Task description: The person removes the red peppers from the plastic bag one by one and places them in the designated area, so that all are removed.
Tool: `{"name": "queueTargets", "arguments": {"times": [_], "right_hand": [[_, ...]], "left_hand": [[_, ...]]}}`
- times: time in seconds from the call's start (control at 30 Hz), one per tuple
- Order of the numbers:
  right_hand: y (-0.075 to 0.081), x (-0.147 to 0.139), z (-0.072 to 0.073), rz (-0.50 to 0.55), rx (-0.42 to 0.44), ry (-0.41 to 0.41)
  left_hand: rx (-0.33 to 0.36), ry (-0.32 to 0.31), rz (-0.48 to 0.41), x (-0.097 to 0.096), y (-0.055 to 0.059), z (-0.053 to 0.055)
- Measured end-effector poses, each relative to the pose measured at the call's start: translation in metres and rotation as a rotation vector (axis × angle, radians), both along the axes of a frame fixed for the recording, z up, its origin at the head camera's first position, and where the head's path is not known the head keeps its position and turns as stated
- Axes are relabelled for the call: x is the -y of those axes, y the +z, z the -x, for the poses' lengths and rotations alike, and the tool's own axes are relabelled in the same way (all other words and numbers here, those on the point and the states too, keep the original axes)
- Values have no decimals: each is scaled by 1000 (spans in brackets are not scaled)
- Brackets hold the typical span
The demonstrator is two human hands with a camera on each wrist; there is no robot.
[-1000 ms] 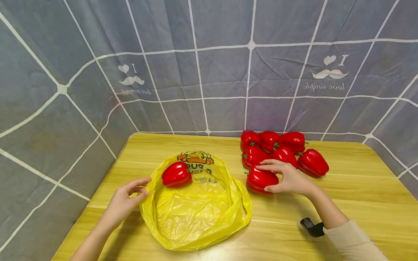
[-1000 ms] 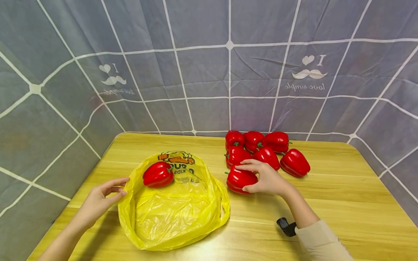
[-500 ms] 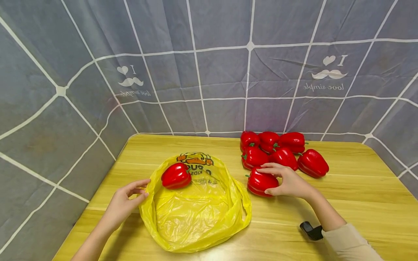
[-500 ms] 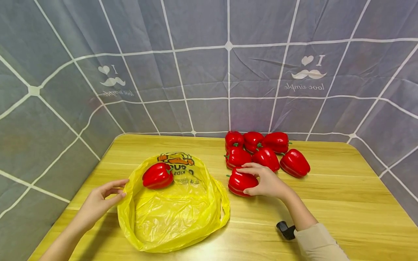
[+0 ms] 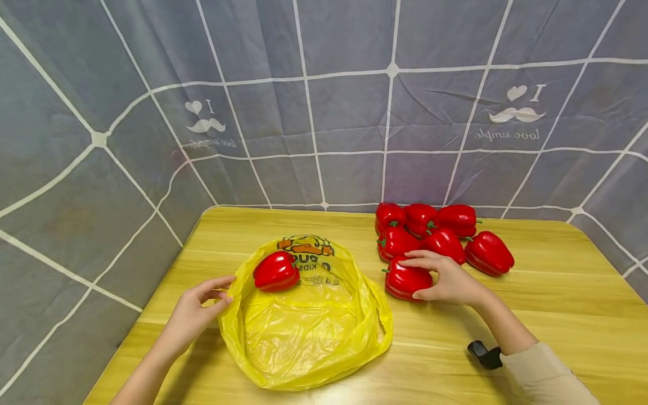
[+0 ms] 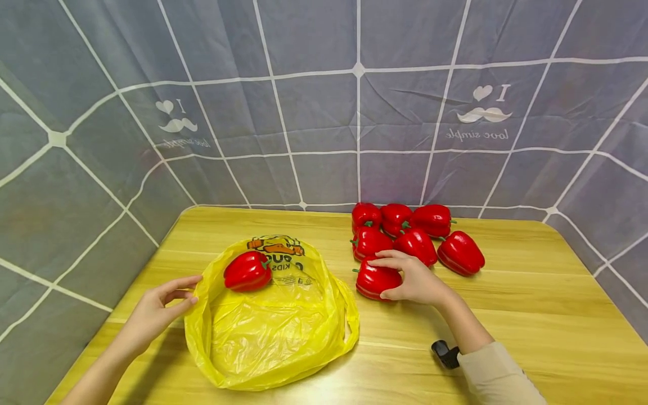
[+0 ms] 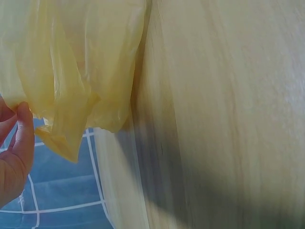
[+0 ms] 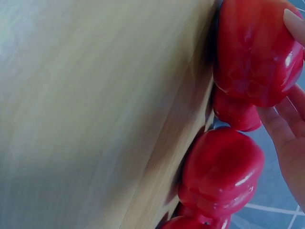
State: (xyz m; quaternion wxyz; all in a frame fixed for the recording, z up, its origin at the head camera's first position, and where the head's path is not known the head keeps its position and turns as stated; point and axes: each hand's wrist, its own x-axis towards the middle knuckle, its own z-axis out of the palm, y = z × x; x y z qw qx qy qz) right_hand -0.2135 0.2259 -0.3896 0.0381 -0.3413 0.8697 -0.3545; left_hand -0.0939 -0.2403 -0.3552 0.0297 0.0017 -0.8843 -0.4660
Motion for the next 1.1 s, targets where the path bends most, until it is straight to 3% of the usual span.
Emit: {"name": "queueTargets", "arguments": {"times": [0.73, 1.1], "right_hand": [[6, -2, 3, -10, 0, 3], [21, 0, 7, 32, 12, -3]], "left_hand": [[2, 5, 12, -2, 0, 1], [-2, 3, -4, -3, 0, 1]]}}
